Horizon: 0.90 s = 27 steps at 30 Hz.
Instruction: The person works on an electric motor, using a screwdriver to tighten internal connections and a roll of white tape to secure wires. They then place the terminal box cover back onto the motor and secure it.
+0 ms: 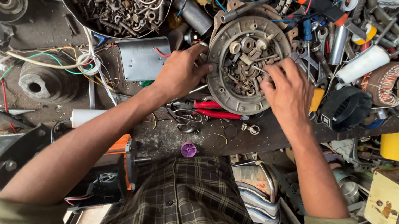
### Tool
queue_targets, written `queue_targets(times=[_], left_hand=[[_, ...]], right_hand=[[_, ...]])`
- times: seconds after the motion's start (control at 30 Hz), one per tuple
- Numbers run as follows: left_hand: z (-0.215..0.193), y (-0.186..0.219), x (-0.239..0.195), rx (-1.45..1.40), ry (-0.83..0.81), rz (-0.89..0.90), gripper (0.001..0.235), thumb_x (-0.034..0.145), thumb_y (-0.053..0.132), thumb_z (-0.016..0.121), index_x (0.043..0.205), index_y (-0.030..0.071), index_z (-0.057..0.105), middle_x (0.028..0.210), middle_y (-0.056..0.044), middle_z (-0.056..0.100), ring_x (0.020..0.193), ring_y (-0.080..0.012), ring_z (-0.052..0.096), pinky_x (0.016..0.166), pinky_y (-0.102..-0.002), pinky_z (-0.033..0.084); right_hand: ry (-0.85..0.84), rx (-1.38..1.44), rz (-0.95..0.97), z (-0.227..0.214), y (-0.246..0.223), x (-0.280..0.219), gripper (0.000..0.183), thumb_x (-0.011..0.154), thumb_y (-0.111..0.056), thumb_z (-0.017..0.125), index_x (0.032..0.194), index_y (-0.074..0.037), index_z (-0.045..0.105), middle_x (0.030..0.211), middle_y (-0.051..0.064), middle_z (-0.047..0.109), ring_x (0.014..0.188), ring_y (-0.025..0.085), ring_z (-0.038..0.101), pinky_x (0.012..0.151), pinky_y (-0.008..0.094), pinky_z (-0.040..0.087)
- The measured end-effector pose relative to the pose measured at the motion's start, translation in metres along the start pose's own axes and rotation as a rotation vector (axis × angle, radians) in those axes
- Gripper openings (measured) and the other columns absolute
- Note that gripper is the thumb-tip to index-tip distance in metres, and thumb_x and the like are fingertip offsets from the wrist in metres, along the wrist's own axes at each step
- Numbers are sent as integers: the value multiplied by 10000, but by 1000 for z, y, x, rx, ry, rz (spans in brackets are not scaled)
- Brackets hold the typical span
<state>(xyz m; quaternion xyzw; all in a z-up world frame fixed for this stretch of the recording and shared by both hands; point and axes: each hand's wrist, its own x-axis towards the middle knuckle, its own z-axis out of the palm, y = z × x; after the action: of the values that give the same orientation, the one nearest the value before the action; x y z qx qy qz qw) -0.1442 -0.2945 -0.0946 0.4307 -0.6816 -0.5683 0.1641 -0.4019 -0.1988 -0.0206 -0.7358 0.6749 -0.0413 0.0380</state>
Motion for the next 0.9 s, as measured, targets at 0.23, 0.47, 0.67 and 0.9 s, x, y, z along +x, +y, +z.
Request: queue_targets(times=[0.23, 0.47, 0.67, 0.9], left_hand=[[2, 2, -1, 53, 11, 23, 346, 912, 172, 730, 1180, -22, 631, 873, -207, 752, 825, -379, 736, 752, -465, 560], [-25, 25, -25, 215, 31, 126, 318, 920, 239, 721, 1149, 28, 655, 993, -174, 751, 838, -387, 725, 723, -488, 555], [-67, 66, -73, 408, 39, 145, 305, 947, 305, 712, 1116, 54, 684, 977, -165, 727, 842, -396, 703, 711, -500, 546], [-83, 104, -131, 300, 133, 108, 354, 960, 301, 694, 1188, 31, 677, 979, -127, 733, 828, -315, 722, 690, -438, 560]], right_hand=[[-202, 77, 25, -3, -8, 1, 153, 867, -131, 762, 1005, -68, 783, 917, 61, 592, 879, 228, 633, 554, 393, 498], [-196, -67, -11, 13, -17, -4, 160, 858, -149, 788, 985, -53, 767, 1002, 59, 585, 962, 228, 620, 666, 391, 539], [-144, -37, -51, 18, -16, -9, 187, 827, -96, 800, 988, -16, 746, 1017, 82, 600, 914, 238, 636, 653, 383, 545], [-135, 249, 31, 11, -10, 0, 145, 852, -110, 803, 962, -37, 742, 932, 54, 675, 706, 181, 658, 631, 331, 541]])
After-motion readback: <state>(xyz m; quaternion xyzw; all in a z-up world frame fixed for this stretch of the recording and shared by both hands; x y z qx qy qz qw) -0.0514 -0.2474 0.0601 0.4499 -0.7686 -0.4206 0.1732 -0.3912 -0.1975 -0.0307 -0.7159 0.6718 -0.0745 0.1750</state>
